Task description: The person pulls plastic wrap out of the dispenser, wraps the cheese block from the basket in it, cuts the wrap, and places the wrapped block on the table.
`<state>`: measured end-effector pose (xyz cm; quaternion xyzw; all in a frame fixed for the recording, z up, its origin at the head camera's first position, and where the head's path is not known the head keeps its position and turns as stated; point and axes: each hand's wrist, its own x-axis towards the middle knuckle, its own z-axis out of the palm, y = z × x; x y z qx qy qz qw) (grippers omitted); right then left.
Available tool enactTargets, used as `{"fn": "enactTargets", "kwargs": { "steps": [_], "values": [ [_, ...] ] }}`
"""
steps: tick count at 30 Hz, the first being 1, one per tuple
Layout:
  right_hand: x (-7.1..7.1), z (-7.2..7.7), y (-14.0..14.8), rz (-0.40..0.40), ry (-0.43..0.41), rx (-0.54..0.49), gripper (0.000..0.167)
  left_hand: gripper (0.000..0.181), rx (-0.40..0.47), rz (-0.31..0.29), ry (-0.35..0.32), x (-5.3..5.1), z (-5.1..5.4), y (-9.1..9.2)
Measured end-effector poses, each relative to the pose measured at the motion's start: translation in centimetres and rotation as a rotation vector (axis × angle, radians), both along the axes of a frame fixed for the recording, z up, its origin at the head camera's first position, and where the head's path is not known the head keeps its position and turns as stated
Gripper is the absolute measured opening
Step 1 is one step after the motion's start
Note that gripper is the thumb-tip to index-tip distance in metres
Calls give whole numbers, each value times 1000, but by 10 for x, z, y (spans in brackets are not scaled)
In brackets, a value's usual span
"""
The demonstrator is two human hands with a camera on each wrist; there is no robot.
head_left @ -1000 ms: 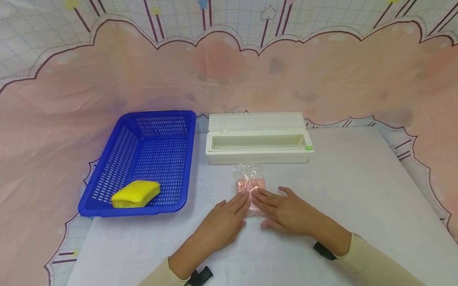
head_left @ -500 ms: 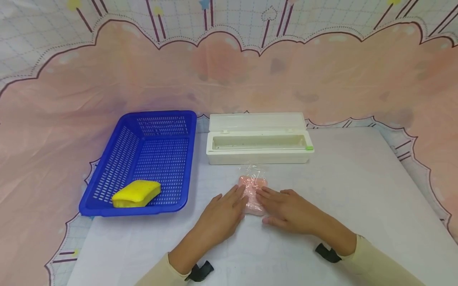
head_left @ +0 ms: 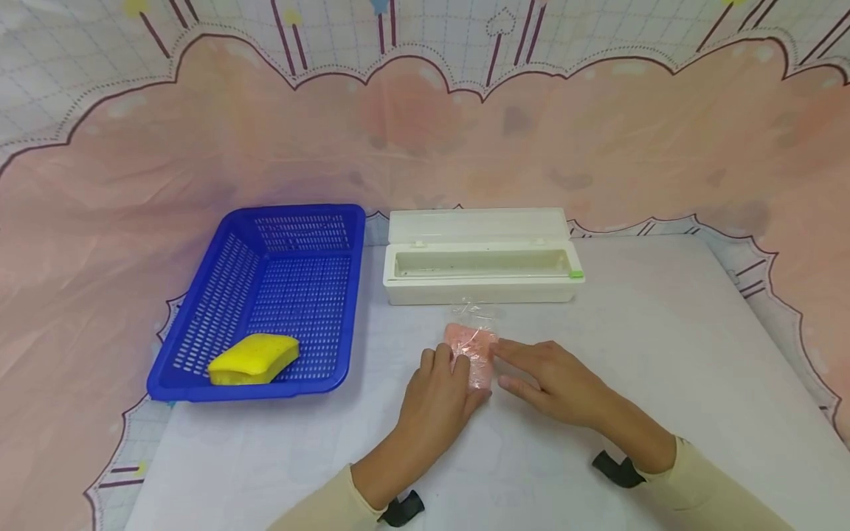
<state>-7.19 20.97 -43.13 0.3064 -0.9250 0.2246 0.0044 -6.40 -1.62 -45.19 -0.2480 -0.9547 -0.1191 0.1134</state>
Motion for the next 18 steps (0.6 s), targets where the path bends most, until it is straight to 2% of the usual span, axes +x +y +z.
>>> {"fn": "enactTargets", "kwargs": {
  "steps": [5,9,12,18],
  "values": [
    [2,-1,3,-21,-11,-3,51,46,-71,9,-24,-6,0,-4],
    [2,-2,5,-32,-14,-3,51,39,-77,27,-54,-9,2,-15],
    [3,-3,7,-37,-20,-1,50,38,-25,43,-51,-9,4,-21],
    [2,-2,7,-30,-23,-20,50,41,176,24,-98,-7,1,-21]
  ]
}}
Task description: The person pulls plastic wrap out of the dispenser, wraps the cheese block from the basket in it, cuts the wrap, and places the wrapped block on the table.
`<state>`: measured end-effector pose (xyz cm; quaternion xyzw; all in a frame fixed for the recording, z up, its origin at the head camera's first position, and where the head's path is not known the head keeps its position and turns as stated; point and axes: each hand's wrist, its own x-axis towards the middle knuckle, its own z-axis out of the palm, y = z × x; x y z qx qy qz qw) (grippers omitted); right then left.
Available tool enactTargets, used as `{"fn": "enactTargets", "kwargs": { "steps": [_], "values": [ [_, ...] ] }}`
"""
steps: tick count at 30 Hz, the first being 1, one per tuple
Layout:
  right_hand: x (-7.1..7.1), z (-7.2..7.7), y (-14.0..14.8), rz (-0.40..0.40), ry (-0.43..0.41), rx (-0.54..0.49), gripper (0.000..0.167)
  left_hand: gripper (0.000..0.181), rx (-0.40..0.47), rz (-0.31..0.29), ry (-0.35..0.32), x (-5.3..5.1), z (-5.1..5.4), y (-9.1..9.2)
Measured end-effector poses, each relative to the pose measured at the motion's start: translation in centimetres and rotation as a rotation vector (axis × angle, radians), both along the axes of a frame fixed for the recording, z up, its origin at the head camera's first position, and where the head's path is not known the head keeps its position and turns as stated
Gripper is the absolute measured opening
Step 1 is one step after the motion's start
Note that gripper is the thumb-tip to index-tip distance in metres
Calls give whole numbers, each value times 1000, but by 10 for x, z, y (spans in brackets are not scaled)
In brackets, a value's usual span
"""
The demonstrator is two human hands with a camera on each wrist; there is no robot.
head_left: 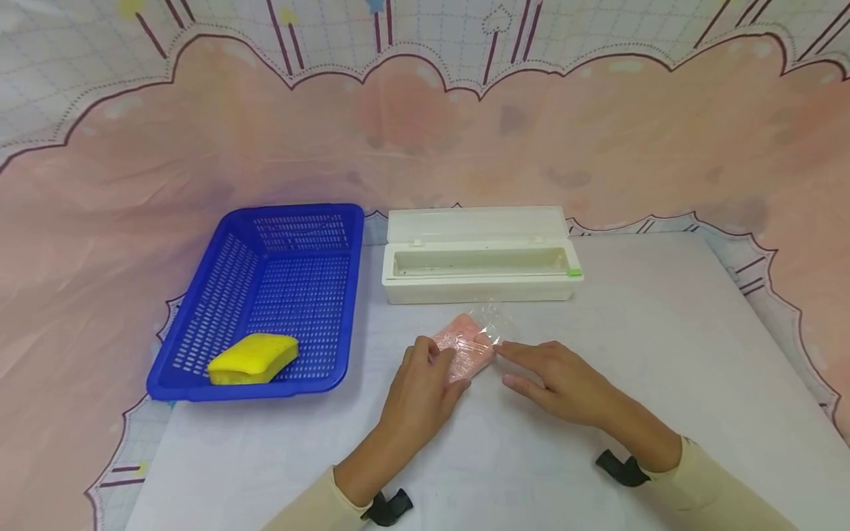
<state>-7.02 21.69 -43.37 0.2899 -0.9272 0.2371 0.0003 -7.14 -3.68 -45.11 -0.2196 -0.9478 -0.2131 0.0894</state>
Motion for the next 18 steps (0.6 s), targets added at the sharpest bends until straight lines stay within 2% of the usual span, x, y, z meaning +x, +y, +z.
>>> {"fn": "enactTargets", "kwargs": {
  "steps": [3,8,13,18],
  "values": [
    [-1,1,-1,14,-1,-8,49,36,58,-5,-39,-2,-2,1],
    [-1,1,-3,17,-15,-9,48,30,91,-25,-81,-12,-7,-7],
    [0,0,-3,4,-50,4,48,32,95,-4,-58,-19,-9,-17],
    [0,0,-3,6,-39,4,47,38,67,13,-21,-16,-7,-12]
  ]
}}
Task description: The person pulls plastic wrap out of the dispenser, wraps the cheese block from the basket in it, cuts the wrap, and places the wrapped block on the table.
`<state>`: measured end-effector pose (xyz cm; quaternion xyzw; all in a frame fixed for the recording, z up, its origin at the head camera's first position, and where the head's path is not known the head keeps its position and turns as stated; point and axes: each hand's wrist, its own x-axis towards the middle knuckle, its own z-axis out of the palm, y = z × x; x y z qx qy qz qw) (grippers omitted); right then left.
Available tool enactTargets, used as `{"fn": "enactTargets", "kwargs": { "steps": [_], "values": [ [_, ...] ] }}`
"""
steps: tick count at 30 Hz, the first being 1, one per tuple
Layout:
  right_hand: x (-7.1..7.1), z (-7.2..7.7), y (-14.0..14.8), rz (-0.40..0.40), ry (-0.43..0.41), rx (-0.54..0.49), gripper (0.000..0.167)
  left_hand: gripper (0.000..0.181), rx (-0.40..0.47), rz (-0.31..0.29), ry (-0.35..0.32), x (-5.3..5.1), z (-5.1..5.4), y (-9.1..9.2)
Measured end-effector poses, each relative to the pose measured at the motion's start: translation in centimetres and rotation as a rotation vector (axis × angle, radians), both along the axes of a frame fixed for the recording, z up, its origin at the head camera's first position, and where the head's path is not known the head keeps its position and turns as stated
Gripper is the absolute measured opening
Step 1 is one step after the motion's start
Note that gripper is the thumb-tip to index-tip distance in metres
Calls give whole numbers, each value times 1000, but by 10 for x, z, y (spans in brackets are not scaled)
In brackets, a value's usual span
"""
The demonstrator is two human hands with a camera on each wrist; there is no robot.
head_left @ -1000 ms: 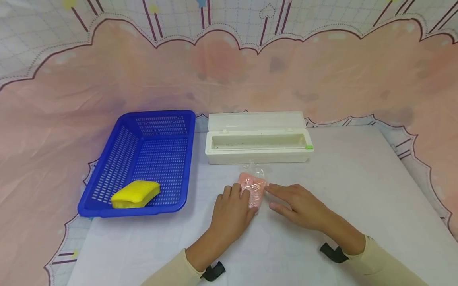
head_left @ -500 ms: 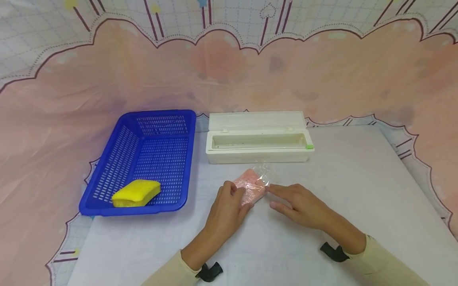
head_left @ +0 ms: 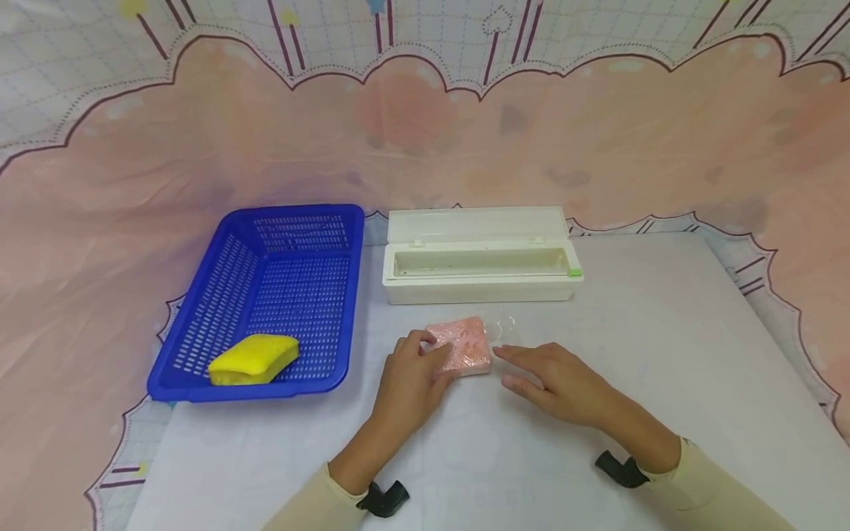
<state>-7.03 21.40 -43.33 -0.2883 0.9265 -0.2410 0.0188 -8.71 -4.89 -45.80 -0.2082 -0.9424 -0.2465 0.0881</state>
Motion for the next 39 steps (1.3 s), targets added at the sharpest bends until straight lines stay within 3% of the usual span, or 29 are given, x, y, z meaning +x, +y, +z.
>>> {"fn": "enactTargets", "kwargs": {
  "steps": [6,12,17,21,30,33,39],
  "values": [
    [-1,2,-2,-5,-10,-2,48,33,-59,-2,79,-2,-3,7],
    [-1,1,-1,-10,-27,6,48,29,-90,-2,19,-13,1,-2],
    [-2,-1,0,-10,-21,0,47,28,-24,15,23,-8,5,2],
    [-2,-1,0,-15,-4,-24,46,26,-19,7,35,-4,2,8],
    [0,1,-1,-45,-28,-42,44,28,-18,-81,49,-17,-5,2],
    [0,1,0,-50,-22,-56,42,34,39,-100,27,-20,-5,0],
    [0,-1,0,-32,-24,-65,41,42,130,-58,-60,-19,-3,2]
  ]
}}
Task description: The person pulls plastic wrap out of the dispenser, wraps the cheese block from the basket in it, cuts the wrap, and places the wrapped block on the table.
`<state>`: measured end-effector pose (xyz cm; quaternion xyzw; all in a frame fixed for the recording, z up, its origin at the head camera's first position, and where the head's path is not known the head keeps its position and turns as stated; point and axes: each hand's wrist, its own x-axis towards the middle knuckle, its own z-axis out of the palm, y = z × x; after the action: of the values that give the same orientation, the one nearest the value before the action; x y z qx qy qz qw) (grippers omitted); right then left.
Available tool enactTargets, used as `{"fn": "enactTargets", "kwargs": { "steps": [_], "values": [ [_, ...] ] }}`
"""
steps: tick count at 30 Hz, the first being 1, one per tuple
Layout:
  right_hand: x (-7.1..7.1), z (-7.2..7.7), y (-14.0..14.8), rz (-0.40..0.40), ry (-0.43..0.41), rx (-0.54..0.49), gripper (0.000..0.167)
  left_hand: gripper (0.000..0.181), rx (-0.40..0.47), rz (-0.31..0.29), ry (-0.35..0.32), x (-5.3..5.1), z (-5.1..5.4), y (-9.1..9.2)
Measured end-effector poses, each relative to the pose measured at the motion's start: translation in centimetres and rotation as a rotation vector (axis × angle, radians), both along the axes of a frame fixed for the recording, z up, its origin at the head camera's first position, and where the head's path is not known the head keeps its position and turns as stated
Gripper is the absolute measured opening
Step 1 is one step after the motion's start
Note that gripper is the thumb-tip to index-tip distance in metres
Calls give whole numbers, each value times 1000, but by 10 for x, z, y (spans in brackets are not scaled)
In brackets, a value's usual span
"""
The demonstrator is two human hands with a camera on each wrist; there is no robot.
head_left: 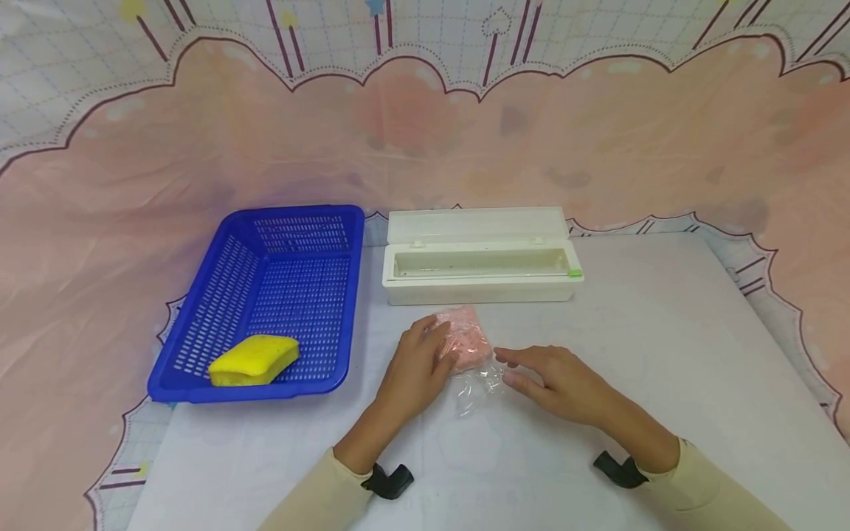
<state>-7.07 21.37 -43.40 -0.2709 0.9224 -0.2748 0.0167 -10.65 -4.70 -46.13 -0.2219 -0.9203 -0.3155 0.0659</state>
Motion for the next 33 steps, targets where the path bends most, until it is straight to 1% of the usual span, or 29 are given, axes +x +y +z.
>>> {"fn": "enactTargets", "kwargs": {
  "steps": [2,5,7,9,10,13,15,16,17,19,21,22,24,26,28,29,31,33],
  "values": [
    [0,-1,0,8,-10,-2,41,42,-23,-6,-25,-2,0,1],
    [-1,-3,-2,11,-41,-20,42,40,-58,-44,-63,-6,0,1],
    [-1,-6,-4,3,-62,-42,42,40,-61,-59,-92,-9,-1,1],
    [-2,-8,-6,-17,-93,-75,40,41,-44,-47,-119,-10,-2,0],
    [-2,-9,-7,-30,-115,-95,39,41,-28,-24,-134,-9,-2,0],
    [-1,-12,-10,-72,-239,-162,34,38,51,73,-218,-4,-2,0],
    [0,-13,-12,-105,-361,-209,30,33,105,139,-287,0,-1,-1],
    [0,-14,-13,-122,-432,-236,29,30,133,166,-336,2,0,-1],
    [0,-15,-14,-138,-498,-265,29,27,159,177,-377,4,1,-2],
    [0,-16,-18,-173,-606,-319,30,22,201,182,-460,8,2,-3],
    [0,-17,-22,-198,-682,-371,33,20,254,171,-539,11,2,-4],
    [0,-18,-25,-205,-702,-390,34,20,279,169,-572,13,1,-5],
    [1,-19,-28,-195,-714,-407,36,19,373,158,-638,15,-1,-5],
    [1,-20,-31,-163,-687,-400,41,19,432,153,-646,18,-3,-5],
    [1,-20,-32,-120,-618,-372,47,20,457,133,-597,21,-2,-6],
    [1,-20,-32,-103,-580,-352,51,22,467,111,-568,23,-1,-7],
    [-1,-20,-33,-80,-471,-300,57,29,411,74,-484,25,2,-9],
    [-2,-20,-34,-70,-360,-245,58,37,350,17,-410,26,4,-12]
  ]
}}
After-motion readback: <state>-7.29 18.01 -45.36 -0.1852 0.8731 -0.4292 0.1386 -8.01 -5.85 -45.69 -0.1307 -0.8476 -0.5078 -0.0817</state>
